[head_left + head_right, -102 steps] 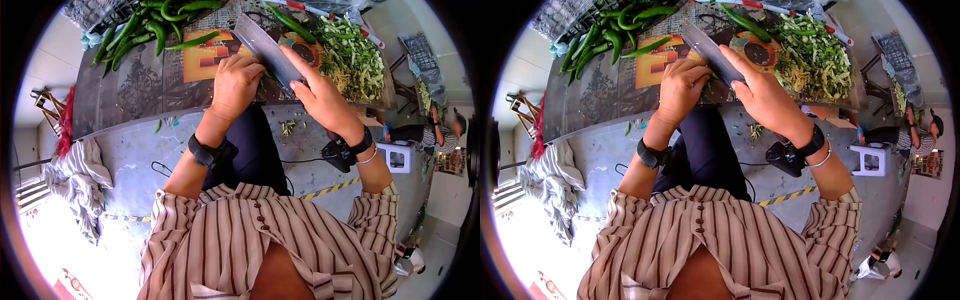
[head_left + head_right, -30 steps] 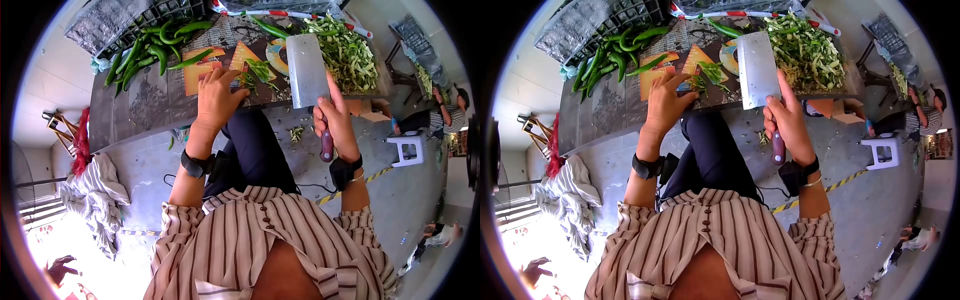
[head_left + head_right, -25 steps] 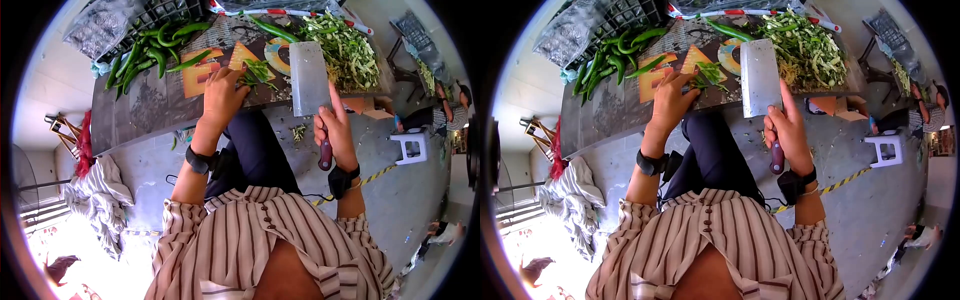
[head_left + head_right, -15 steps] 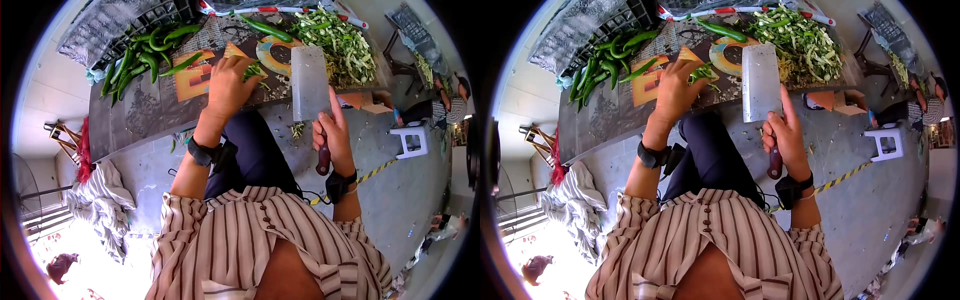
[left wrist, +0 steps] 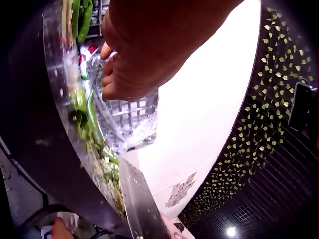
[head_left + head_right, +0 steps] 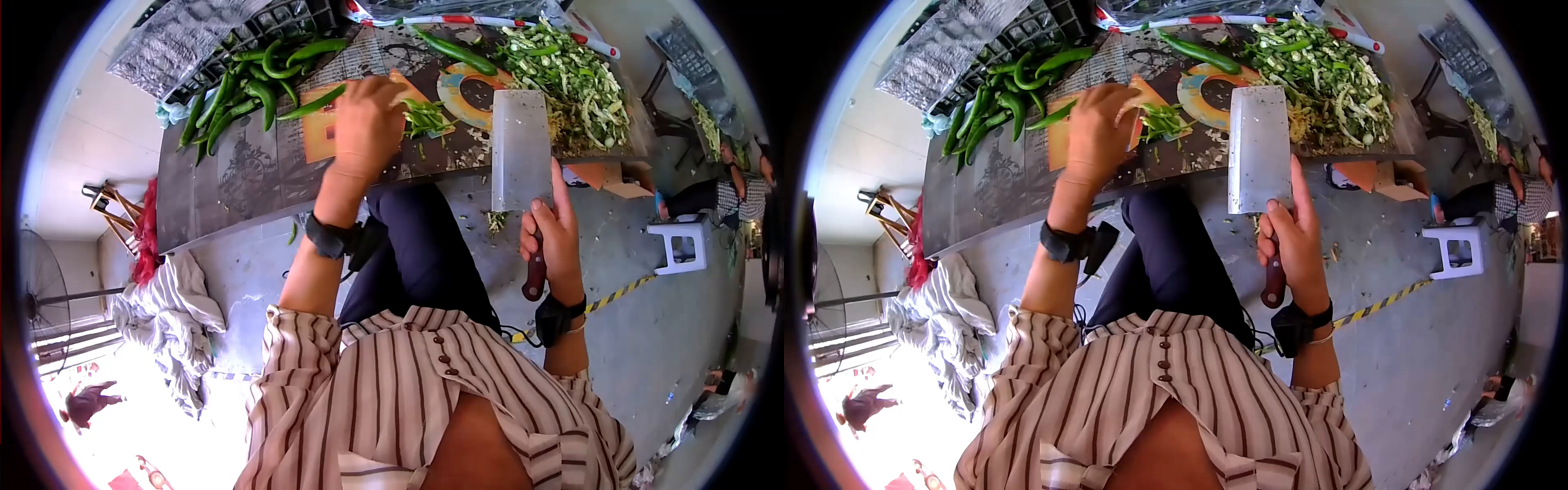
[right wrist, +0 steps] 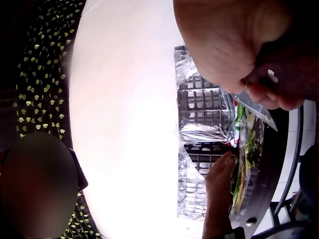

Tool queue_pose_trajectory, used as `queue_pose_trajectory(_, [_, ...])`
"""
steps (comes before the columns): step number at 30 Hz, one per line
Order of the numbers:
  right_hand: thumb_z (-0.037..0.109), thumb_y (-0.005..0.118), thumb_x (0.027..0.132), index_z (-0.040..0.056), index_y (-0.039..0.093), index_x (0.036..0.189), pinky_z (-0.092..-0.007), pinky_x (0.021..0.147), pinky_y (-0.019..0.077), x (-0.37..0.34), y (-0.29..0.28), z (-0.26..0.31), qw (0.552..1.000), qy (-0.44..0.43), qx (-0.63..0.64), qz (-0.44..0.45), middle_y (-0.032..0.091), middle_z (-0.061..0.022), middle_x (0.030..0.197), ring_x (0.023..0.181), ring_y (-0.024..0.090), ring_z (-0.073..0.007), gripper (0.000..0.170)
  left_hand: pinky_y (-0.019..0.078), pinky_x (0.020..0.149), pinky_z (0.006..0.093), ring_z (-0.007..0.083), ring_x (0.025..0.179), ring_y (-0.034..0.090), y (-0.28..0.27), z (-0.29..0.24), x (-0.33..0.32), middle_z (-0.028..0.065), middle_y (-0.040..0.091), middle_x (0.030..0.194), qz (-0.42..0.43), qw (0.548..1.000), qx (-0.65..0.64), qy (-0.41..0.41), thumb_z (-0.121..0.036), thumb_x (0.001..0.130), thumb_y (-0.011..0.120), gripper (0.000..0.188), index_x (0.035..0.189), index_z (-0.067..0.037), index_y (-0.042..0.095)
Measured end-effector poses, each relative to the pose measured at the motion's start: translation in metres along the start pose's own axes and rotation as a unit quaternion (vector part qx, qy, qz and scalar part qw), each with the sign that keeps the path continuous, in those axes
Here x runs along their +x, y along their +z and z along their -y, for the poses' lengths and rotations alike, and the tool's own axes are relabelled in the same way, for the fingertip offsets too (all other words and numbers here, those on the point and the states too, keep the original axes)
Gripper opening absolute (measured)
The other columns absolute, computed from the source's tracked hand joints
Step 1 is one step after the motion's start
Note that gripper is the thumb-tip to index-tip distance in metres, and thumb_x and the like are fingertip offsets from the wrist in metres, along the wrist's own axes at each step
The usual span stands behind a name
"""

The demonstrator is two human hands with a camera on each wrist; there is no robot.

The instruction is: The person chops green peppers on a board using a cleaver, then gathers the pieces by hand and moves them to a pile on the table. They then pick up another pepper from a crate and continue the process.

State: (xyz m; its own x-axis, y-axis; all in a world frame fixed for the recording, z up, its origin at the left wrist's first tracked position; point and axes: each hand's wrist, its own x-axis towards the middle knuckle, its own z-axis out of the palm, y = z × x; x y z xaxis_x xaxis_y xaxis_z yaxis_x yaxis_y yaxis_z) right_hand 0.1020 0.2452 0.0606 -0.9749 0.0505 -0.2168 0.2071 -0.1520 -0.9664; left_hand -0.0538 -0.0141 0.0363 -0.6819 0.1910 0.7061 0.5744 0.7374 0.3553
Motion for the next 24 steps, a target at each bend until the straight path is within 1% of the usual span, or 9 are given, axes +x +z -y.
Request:
queue_pose_trajectory(1, [0.013,0.044,0.102,0.0235,0.015,0.158,-0.0228,0.045,0.0379,0.001,0.001,-0.001,1.000,0.001,0.001,0.002,0.046,0.0005,0.071,0.050,0.041,-0.0066,0.064,0.0462,0.087,0.0427,0.0344,0.092,0.061,-0.007,0.013,0.001,0.0116,0.068,0.103,0.004,1.000,0.016,-0.024,-0.008,0.079,0.066,0.021,0.100,-0.007,0.071])
queue_pose_trajectory(3, [0.014,0.044,0.102,0.0230,0.015,0.159,-0.0231,0.044,0.0385,0.000,0.002,-0.001,1.000,0.001,-0.004,0.007,0.047,0.0003,0.071,0.050,0.041,-0.0066,0.064,0.0470,0.083,0.0426,0.0295,0.099,0.059,-0.019,0.039,0.003,0.0056,0.067,0.104,0.017,0.995,0.098,-0.029,-0.012,0.079,0.066,0.023,0.100,-0.012,0.072])
queue_pose_trajectory(7, [0.009,0.045,0.101,0.0184,0.014,0.159,-0.0234,0.044,0.0403,0.001,0.011,0.000,1.000,0.000,0.011,0.015,0.043,0.0018,0.067,0.050,0.040,-0.0058,0.066,0.0455,0.087,0.0440,0.0298,0.101,0.060,-0.029,0.069,0.001,0.0053,0.068,0.105,0.007,0.984,0.165,-0.061,-0.014,0.081,0.064,0.020,0.100,-0.013,0.073])
queue_pose_trajectory(9, [0.008,0.045,0.101,0.0174,0.014,0.159,-0.0233,0.044,0.0397,0.000,0.014,0.000,1.000,-0.004,-0.003,0.017,0.043,0.0019,0.067,0.050,0.040,-0.0059,0.066,0.0438,0.090,0.0436,0.0290,0.104,0.060,-0.030,0.077,-0.002,0.0045,0.068,0.106,0.090,0.969,0.196,-0.120,-0.015,0.083,0.061,0.020,0.098,-0.015,0.074])
queue_pose_trajectory(11, [0.008,0.045,0.101,0.0172,0.014,0.159,-0.0233,0.043,0.0396,0.001,0.015,-0.001,1.000,-0.002,-0.008,0.018,0.043,0.0019,0.067,0.050,0.040,-0.0059,0.066,0.0430,0.090,0.0428,0.0281,0.104,0.060,-0.030,0.084,-0.003,0.0041,0.068,0.105,0.094,0.969,0.188,-0.130,-0.015,0.083,0.060,0.020,0.098,-0.016,0.074])
queue_pose_trajectory(16, [0.008,0.045,0.101,0.0166,0.014,0.158,-0.0234,0.043,0.0397,0.001,0.013,0.000,0.999,-0.006,-0.017,0.044,0.043,0.0018,0.067,0.049,0.039,-0.0057,0.066,0.0415,0.088,0.0408,0.0263,0.102,0.061,-0.038,0.065,-0.009,0.0034,0.067,0.100,0.083,0.972,0.173,-0.134,-0.014,0.083,0.059,0.020,0.097,-0.017,0.074])
queue_pose_trajectory(19, [0.007,0.045,0.100,0.0160,0.014,0.158,-0.0233,0.043,0.0399,0.002,0.016,0.001,0.994,-0.021,-0.063,0.084,0.044,0.0015,0.066,0.049,0.041,-0.0058,0.066,0.0406,0.088,0.0406,0.0268,0.096,0.062,-0.047,0.043,-0.018,0.0042,0.067,0.094,0.052,0.984,0.136,-0.105,-0.012,0.082,0.060,0.020,0.095,-0.016,0.074])
queue_pose_trajectory(21, [0.005,0.044,0.099,0.0151,0.015,0.158,-0.0236,0.043,0.0403,0.002,0.022,0.001,0.989,-0.002,-0.066,0.136,0.045,0.0012,0.065,0.048,0.043,-0.0060,0.067,0.0407,0.087,0.0410,0.0272,0.092,0.062,-0.053,0.029,-0.026,0.0050,0.066,0.092,0.005,0.992,0.113,-0.062,-0.011,0.081,0.061,0.018,0.094,-0.014,0.073])
queue_pose_trajectory(24, [0.004,0.045,0.099,0.0140,0.015,0.158,-0.0242,0.043,0.0407,0.006,0.034,0.005,0.978,0.026,-0.085,0.191,0.047,0.0006,0.065,0.047,0.045,-0.0065,0.067,0.0412,0.085,0.0404,0.0265,0.090,0.061,-0.066,0.018,-0.036,0.0047,0.066,0.091,-0.010,0.993,0.096,-0.072,-0.008,0.081,0.062,0.016,0.094,-0.011,0.072])
